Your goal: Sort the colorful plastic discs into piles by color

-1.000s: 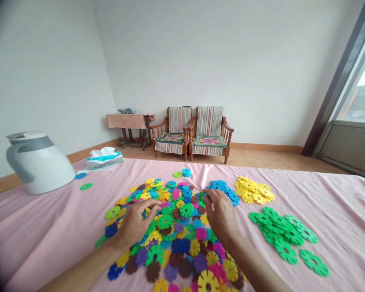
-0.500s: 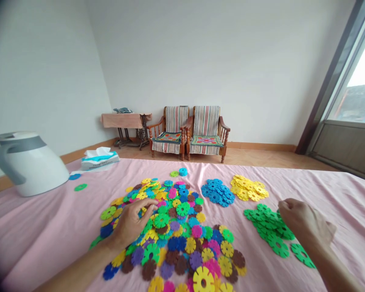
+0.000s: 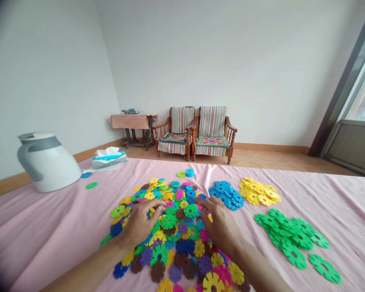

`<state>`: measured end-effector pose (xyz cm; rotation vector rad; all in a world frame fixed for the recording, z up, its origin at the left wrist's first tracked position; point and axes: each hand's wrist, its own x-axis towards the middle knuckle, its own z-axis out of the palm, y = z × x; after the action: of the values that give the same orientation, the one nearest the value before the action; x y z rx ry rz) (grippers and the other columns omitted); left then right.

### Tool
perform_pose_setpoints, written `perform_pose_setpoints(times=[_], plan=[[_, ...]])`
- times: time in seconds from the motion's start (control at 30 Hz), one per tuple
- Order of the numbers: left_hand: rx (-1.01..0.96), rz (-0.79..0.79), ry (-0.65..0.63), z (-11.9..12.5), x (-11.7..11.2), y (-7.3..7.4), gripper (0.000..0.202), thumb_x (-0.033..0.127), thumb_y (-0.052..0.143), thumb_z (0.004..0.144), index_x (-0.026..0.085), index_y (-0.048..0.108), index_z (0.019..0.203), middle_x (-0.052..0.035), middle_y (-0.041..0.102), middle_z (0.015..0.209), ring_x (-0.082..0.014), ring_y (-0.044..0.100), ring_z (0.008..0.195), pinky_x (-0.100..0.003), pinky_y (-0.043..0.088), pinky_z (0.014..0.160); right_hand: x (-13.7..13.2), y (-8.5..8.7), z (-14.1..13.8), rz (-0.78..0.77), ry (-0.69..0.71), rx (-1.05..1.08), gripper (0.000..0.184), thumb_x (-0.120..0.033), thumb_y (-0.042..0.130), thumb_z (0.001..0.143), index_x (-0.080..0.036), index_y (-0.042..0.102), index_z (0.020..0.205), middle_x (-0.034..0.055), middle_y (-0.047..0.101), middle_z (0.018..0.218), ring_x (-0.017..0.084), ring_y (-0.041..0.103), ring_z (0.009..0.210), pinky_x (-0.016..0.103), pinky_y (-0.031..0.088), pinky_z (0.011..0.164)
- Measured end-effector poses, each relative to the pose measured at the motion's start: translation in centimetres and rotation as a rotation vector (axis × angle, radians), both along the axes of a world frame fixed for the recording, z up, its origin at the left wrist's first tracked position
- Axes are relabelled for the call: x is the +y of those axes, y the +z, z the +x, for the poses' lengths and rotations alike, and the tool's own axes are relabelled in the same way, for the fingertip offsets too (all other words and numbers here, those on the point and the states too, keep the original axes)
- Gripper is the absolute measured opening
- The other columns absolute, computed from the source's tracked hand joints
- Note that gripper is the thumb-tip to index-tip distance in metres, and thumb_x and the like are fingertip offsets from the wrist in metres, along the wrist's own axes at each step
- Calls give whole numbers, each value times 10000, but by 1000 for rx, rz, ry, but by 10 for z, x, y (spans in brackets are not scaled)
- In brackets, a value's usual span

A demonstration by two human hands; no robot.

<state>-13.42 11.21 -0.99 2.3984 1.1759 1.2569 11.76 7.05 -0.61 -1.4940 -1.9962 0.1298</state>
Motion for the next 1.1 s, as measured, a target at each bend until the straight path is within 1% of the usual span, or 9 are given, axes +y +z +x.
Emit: perform_pose_setpoints(times=[0.1,0.2,0.3,0.37,0.57,0.67,0.87,1.0,1.1], plan=[[11,-5,-3,0,0,-1,161,144,525,864,205,673,886,-5,737,833,-172,693,784,-263,508,738,2,4,-33,-6,91,-86,294,-218,444,892,-196,638,1112,95,647,1104,245,570,1029,395,446,886],[16,-29,-9,0,0,-2,172,142,513,875,205,672,899,-1,731,833,-167,690,786,-260,505,739,2,5,-47,-59,40,-189,318,-176,494,866,-171,620,1158,117,637,1144,287,547,1080,456,417,917],[11,-33,-14,0,0,-3,173,152,511,884,210,674,894,4,730,851,-164,686,804,-258,499,747,2,1,-47,-91,-26,-226,285,-166,516,867,-167,637,1125,121,645,1125,292,554,1069,458,420,906],[11,-36,-19,0,0,-3,171,157,510,888,211,672,887,7,729,846,-165,683,808,-258,496,747,2,-4,-44,-80,-24,-236,254,-175,500,893,-185,652,1095,105,659,1087,275,565,1045,443,424,899],[12,-43,-21,0,0,-3,168,157,511,886,213,669,894,9,726,843,-160,680,798,-253,489,747,3,-15,-38,9,12,-259,275,-186,414,950,-220,678,1017,68,689,969,247,593,953,425,439,857],[20,-48,-25,0,0,-2,172,160,506,889,210,671,890,4,727,846,-162,681,801,-252,490,747,2,-15,-35,71,6,-200,288,-187,395,952,-215,682,941,73,675,983,232,589,937,385,448,839],[28,-57,-20,-1,1,-3,164,158,512,882,203,670,873,3,733,838,-164,688,793,-255,493,743,2,-10,-13,147,-119,-26,291,-284,375,950,-216,657,963,60,664,859,223,598,825,345,457,755],[28,-54,-39,-2,2,-3,168,154,516,876,208,675,879,7,732,840,-158,687,783,-253,497,738,-1,-7,19,166,-227,76,295,-369,406,918,-190,641,922,68,691,870,229,623,832,340,453,762],[36,-46,-57,-1,3,-4,166,153,525,867,213,679,890,5,733,868,-162,686,814,-255,499,757,-8,-5,50,136,-311,70,333,-399,394,897,-188,651,914,68,708,853,226,643,805,321,452,734]])
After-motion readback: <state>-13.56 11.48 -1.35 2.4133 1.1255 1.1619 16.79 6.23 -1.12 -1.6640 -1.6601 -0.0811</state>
